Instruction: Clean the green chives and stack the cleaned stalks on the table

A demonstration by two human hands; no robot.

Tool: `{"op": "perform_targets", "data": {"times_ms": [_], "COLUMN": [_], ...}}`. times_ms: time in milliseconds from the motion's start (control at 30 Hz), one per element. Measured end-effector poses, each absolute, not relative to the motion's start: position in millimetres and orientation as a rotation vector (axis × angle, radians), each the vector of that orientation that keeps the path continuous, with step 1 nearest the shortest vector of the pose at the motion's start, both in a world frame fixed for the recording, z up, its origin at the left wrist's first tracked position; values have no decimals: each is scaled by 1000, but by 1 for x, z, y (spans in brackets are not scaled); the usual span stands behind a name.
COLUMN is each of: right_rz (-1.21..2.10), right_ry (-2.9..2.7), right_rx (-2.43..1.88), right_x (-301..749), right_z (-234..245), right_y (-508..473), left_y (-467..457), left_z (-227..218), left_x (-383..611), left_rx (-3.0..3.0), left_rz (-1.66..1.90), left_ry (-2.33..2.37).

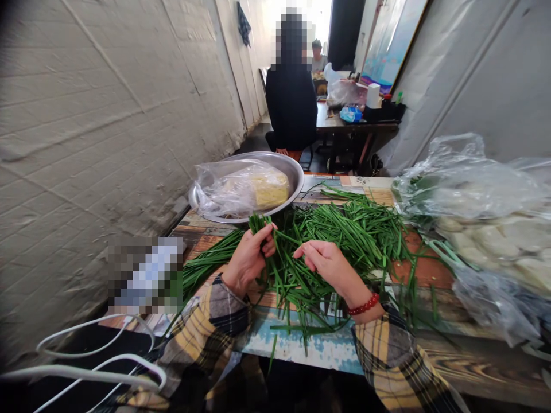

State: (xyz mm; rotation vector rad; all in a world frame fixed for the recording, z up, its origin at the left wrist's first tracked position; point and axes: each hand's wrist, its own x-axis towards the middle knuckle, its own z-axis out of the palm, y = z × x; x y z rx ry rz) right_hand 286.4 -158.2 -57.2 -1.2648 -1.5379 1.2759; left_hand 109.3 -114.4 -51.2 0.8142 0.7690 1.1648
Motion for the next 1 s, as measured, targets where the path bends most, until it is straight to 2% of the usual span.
{"op": "perform_targets", "data": {"times_ms": [200,333,600,900,1000], "right_rz": [1214,1138,1015,361,269], "right_ry": [-1321,-1255,-1655,-2109,-2153], "right_rx": [-1327,-1347,-1369,-1620,-1650], "right_x": [302,306,299,272,269], "right_z": [-57,-56,-57,-68,-69], "right_y": [-154,-152,-156,-166,-168], "left_y": [-113,-115,-116,-116,-115], "left_z": [-42,-35,-25,-19,-21], "left_x": [103,100,89,83,82], "left_rx": [749,701,725,756,790], "left_rz": [1286,1246,1150,1240,1242], "left_ry": [740,622,512,664,715]}}
